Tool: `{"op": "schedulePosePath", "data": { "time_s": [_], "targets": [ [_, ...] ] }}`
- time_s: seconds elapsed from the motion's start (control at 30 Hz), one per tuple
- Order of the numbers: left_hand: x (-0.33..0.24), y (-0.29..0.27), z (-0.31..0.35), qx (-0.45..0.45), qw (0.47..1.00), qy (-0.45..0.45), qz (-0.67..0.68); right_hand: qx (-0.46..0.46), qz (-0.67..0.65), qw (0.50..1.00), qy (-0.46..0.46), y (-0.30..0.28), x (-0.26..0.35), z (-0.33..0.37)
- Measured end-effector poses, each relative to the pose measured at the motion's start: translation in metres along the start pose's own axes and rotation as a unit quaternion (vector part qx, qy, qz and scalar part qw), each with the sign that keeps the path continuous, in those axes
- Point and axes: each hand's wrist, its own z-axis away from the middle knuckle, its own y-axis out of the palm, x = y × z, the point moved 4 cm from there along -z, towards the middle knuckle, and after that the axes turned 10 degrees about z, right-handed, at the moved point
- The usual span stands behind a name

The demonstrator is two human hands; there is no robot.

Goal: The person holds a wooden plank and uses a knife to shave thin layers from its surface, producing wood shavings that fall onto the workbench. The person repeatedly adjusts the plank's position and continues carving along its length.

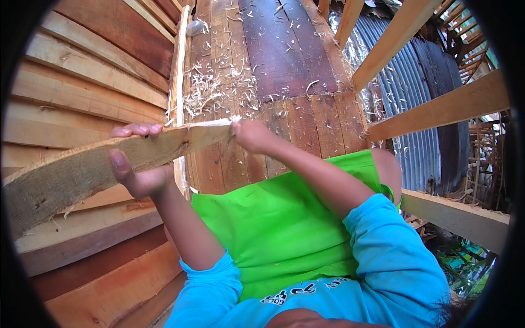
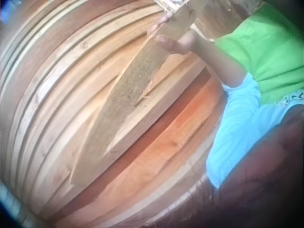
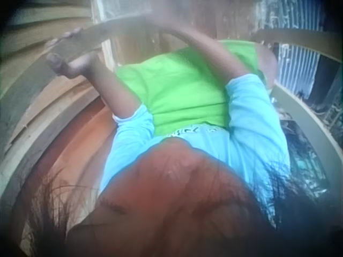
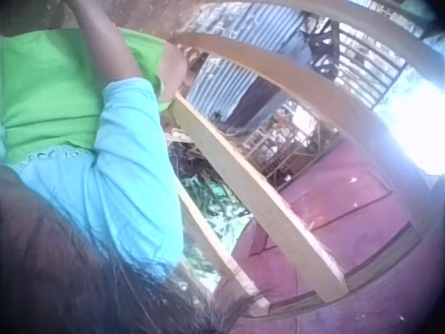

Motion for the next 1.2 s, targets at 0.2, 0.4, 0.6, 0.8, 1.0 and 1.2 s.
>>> {"op": "schedulePosePath", "data": {
  "time_s": [0.2,0.4,0.6,0.8,1.0,1.2],
  "targets": [
    [0.0,0.001,0.002,-0.025,0.999,-0.004,0.024,-0.01,0.109,0.994,-0.016,0.001,-0.033,-0.002],
    [-0.007,-0.015,0.0,0.017,1.0,0.024,0.006,-0.008,0.042,0.997,-0.057,0.003,0.028,0.002],
    [-0.006,-0.014,-0.008,0.066,0.996,0.025,0.049,-0.022,0.065,0.996,-0.06,0.007,-0.001,-0.009],
    [-0.005,-0.01,-0.002,0.06,0.997,0.02,0.042,0.011,0.094,0.995,-0.031,-0.009,-0.021,0.002],
    [-0.01,-0.021,0.002,0.082,0.996,0.02,0.036,0.027,0.081,0.995,-0.055,-0.012,0.052,0.022],
    [-0.009,-0.021,-0.002,0.079,0.996,0.023,0.033,0.035,0.169,0.984,-0.042,-0.006,0.017,0.009]
  ]
}}
